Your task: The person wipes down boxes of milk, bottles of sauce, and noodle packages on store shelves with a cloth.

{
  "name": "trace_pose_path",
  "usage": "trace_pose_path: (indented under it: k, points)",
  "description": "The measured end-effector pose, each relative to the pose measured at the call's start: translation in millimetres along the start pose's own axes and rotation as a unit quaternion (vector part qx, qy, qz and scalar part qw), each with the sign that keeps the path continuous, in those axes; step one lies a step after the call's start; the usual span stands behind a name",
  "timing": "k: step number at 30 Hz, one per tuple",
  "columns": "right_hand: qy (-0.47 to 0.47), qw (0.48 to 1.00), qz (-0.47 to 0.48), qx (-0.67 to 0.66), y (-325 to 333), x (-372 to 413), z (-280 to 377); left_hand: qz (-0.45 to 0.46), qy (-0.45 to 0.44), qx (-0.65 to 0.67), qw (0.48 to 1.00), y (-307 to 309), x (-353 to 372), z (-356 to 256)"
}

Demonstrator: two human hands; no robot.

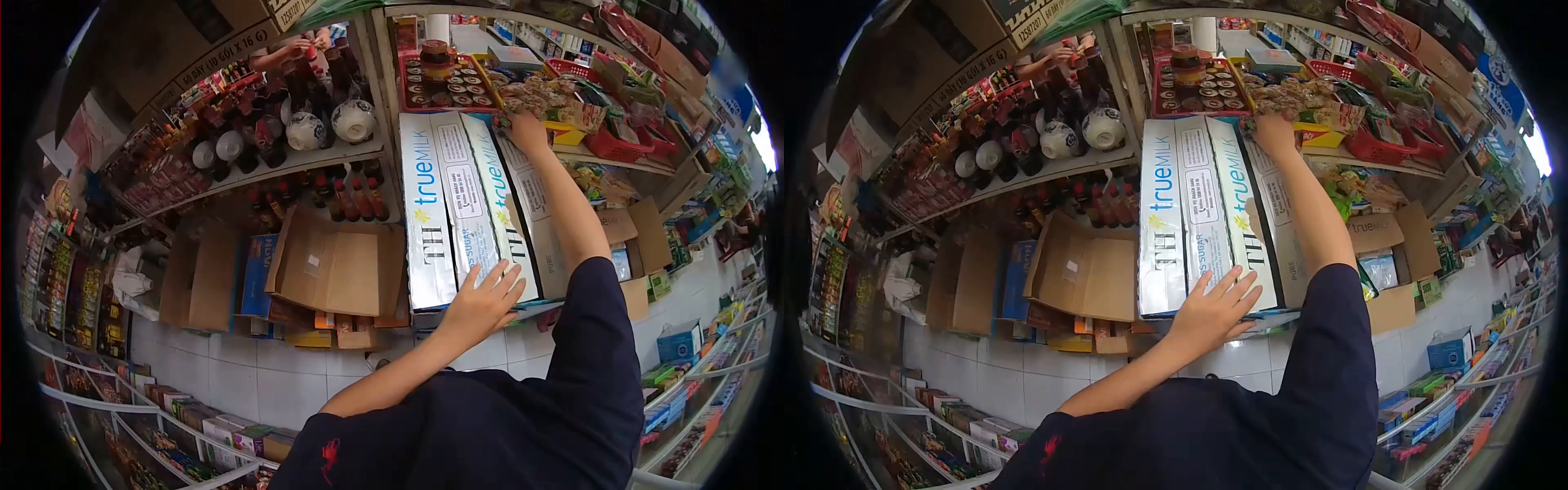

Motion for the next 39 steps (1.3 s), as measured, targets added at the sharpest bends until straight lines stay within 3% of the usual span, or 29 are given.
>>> trace_pose_path:
  k: [5, 18, 22, 24, 26, 28, 32, 34, 37, 39]
  points:
    - [0.019, 0.999, 0.044, -0.012, 4.1, 29.6, -1.2, -0.006, 0.003, 0.005, 1.0, 0.1, 1.0, -1.2]
    - [0.123, 0.987, 0.07, -0.081, 146.0, 211.1, 37.8, -0.008, 0.017, 0.012, 1.0, 2.7, 3.6, -1.0]
    - [0.083, 0.973, 0.149, -0.153, 166.5, 237.1, 35.6, -0.025, 0.021, 0.03, 0.999, 3.2, 5.3, 1.1]
    - [0.024, 0.944, 0.243, -0.221, 161.6, 245.2, 30.4, -0.033, 0.022, 0.04, 0.998, 6.2, 4.8, 0.6]
    - [-0.026, 0.934, 0.237, -0.268, 168.8, 243.6, 28.8, -0.041, 0.025, 0.04, 0.998, 6.8, 5.5, 1.8]
    - [-0.22, 0.835, 0.151, -0.482, 177.6, 241.8, 15.0, -0.039, 0.028, 0.045, 0.998, 6.6, 4.6, 3.0]
    - [-0.254, 0.8, 0.141, -0.525, 178.7, 234.5, 36.6, -0.057, 0.025, 0.049, 0.997, 9.6, 5.3, 2.7]
    - [-0.18, 0.865, 0.119, -0.454, 166.8, 226.9, 52.5, -0.075, 0.025, 0.07, 0.994, 8.8, 7.7, 4.9]
    - [-0.148, 0.88, 0.105, -0.44, 136.3, 218.7, 65.3, -0.106, 0.02, 0.097, 0.989, 14.2, 8.7, 7.2]
    - [-0.184, 0.873, 0.165, -0.42, 118.6, 211.1, 67.8, -0.115, 0.016, 0.098, 0.988, 16.8, 9.5, 6.8]
Point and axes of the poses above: each hand's wrist, its own x-axis away from the middle knuckle, its own y-axis out of the back of the hand, z = x × y, the point moved 9 cm from there along -x, towards the middle knuckle, and after that the axes turned 7 degrees about -z, right-handed, at the moved point
